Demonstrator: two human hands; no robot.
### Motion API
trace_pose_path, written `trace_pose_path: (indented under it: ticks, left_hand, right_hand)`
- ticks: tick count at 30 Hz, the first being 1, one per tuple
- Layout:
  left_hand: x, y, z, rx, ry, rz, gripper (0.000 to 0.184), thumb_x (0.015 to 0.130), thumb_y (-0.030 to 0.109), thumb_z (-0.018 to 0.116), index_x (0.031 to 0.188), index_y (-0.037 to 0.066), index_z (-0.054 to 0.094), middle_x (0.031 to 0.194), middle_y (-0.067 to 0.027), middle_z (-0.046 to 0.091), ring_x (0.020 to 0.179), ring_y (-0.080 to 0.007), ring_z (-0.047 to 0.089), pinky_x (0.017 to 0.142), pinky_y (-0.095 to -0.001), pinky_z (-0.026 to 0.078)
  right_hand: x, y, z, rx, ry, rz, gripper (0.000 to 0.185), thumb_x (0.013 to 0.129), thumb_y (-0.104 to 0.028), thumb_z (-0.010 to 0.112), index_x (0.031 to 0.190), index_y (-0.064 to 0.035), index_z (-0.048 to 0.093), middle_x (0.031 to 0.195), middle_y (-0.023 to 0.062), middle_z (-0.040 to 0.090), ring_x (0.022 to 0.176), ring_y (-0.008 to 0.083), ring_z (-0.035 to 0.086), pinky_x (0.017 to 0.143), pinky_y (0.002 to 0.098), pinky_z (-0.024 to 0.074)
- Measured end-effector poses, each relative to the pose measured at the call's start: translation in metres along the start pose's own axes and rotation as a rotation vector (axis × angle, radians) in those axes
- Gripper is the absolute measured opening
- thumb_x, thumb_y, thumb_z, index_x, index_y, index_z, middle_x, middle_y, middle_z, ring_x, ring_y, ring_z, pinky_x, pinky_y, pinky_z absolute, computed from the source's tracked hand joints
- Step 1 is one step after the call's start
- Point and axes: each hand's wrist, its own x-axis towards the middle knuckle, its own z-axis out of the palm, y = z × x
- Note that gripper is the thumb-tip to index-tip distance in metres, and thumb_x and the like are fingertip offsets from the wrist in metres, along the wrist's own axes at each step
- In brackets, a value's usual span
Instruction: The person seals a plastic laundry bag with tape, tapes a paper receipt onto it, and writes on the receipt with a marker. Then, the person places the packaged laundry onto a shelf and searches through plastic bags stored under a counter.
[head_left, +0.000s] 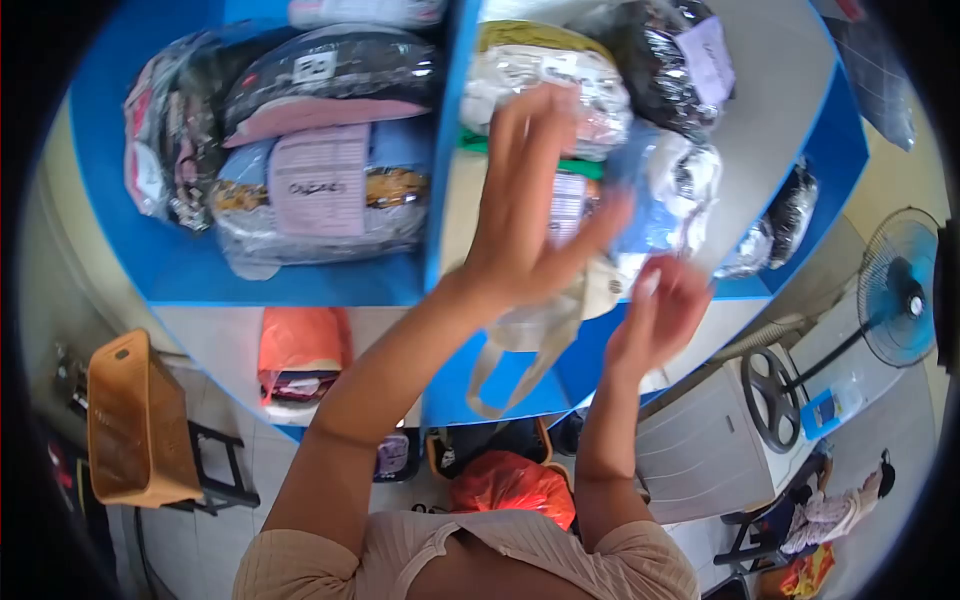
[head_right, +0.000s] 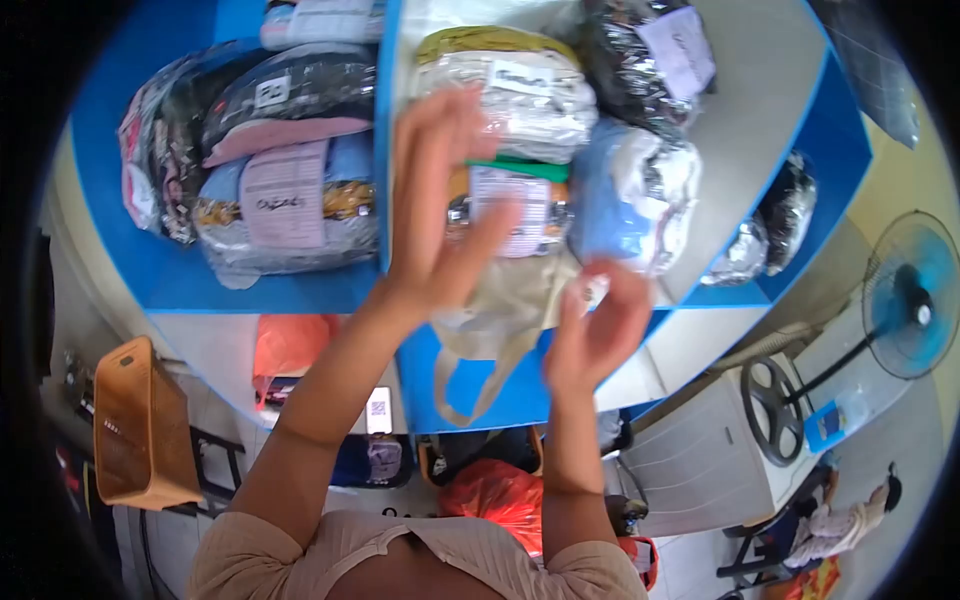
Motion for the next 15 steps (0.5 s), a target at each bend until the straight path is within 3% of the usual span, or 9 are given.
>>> trace_pose_path:
  ticks: [1, 2, 3, 5, 7, 9, 10, 13, 15]
  left_hand:
    - [-0.019, 0.015, -0.036, 0.269, -0.141, 0.234, 0.055, 0.078, 0.028, 0.073, 0.123, 0.001, 0.055, 0.126, -0.0239, 0.045, 0.114, -0.0342, 0.049, 0.088, -0.0415, 0.044]
    - [-0.050, 0.035, -0.068, 0.375, -0.285, 0.205, 0.050, 0.075, 0.027, 0.076, 0.117, 0.004, 0.060, 0.121, -0.0212, 0.050, 0.108, -0.0327, 0.053, 0.084, -0.0393, 0.045]
    - [-0.081, 0.046, -0.095, 0.469, -0.351, 0.262, 0.040, 0.077, 0.040, 0.071, 0.099, 0.007, 0.065, 0.117, -0.0198, 0.055, 0.098, -0.0336, 0.058, 0.083, -0.0462, 0.046]
    - [-0.139, 0.072, -0.163, 0.497, -0.512, 0.210, 0.037, 0.078, 0.037, 0.074, 0.099, 0.007, 0.065, 0.115, -0.0178, 0.055, 0.094, -0.0328, 0.059, 0.083, -0.0425, 0.047]
    - [-0.199, 0.125, -0.234, 0.584, -0.549, -0.295, 0.038, 0.079, 0.030, 0.075, 0.104, 0.005, 0.062, 0.119, -0.0172, 0.052, 0.101, -0.0329, 0.057, 0.087, -0.0394, 0.047]
    - [-0.263, 0.198, -0.293, 0.657, -0.400, -0.714, 0.042, 0.080, 0.025, 0.075, 0.111, 0.003, 0.058, 0.125, -0.0168, 0.048, 0.110, -0.0343, 0.053, 0.093, -0.0387, 0.046]
    - [-0.278, 0.245, -0.320, 0.754, -0.411, -0.885, 0.042, 0.080, 0.020, 0.075, 0.113, 0.004, 0.055, 0.130, -0.0164, 0.045, 0.118, -0.0341, 0.049, 0.096, -0.0373, 0.044]
    - [-0.330, 0.384, -0.378, 0.966, -0.239, -1.380, 0.035, 0.080, 0.021, 0.074, 0.109, 0.011, 0.057, 0.130, -0.0109, 0.048, 0.107, -0.0325, 0.058, 0.089, -0.0417, 0.050]
    - [-0.354, 0.467, -0.434, 1.209, -0.130, -1.283, 0.033, 0.079, 0.020, 0.074, 0.107, 0.013, 0.058, 0.129, -0.0098, 0.049, 0.102, -0.0319, 0.060, 0.084, -0.0422, 0.052]
  right_hand:
    - [-0.026, -0.018, 0.005, -0.074, -0.161, -0.099, 0.022, 0.080, -0.003, 0.066, 0.100, -0.0014, 0.058, 0.095, 0.0125, 0.060, 0.089, 0.0230, 0.058, 0.081, 0.0335, 0.0446]
    - [-0.052, -0.036, 0.010, -0.130, -0.315, -0.208, 0.017, 0.077, -0.003, 0.066, 0.093, -0.0022, 0.060, 0.087, 0.0126, 0.062, 0.080, 0.0264, 0.061, 0.076, 0.0337, 0.0459]
    - [-0.084, -0.044, 0.018, -0.051, -0.407, -0.183, 0.016, 0.075, -0.002, 0.066, 0.090, -0.0036, 0.061, 0.081, 0.0120, 0.063, 0.071, 0.0277, 0.062, 0.067, 0.0352, 0.0489]
    - [-0.160, -0.057, 0.036, 0.086, -0.589, 0.060, 0.016, 0.074, -0.001, 0.065, 0.090, -0.0036, 0.062, 0.080, 0.0119, 0.064, 0.067, 0.0246, 0.064, 0.059, 0.0335, 0.0497]
    - [-0.222, -0.087, 0.064, 0.152, -0.834, 0.385, 0.017, 0.074, -0.001, 0.066, 0.090, -0.0023, 0.062, 0.076, 0.0102, 0.065, 0.061, 0.0210, 0.064, 0.056, 0.0306, 0.0497]
    - [-0.289, -0.128, 0.094, 0.233, -0.981, 0.534, 0.018, 0.074, 0.000, 0.067, 0.092, -0.0017, 0.063, 0.073, 0.0078, 0.065, 0.057, 0.0179, 0.062, 0.055, 0.0289, 0.0491]
    - [-0.318, -0.150, 0.117, 0.306, -1.002, 0.534, 0.017, 0.076, -0.001, 0.067, 0.092, -0.0026, 0.064, 0.070, 0.0073, 0.064, 0.055, 0.0180, 0.062, 0.054, 0.0291, 0.0491]
    - [-0.395, -0.225, 0.181, 0.559, -1.210, 0.558, 0.015, 0.077, -0.001, 0.066, 0.092, -0.0040, 0.064, 0.070, 0.0079, 0.064, 0.055, 0.0191, 0.062, 0.054, 0.0297, 0.0488]
    - [-0.432, -0.278, 0.253, 0.749, -1.277, 0.361, 0.011, 0.079, -0.004, 0.066, 0.090, -0.0067, 0.065, 0.071, 0.0070, 0.065, 0.054, 0.0209, 0.061, 0.052, 0.0313, 0.0473]
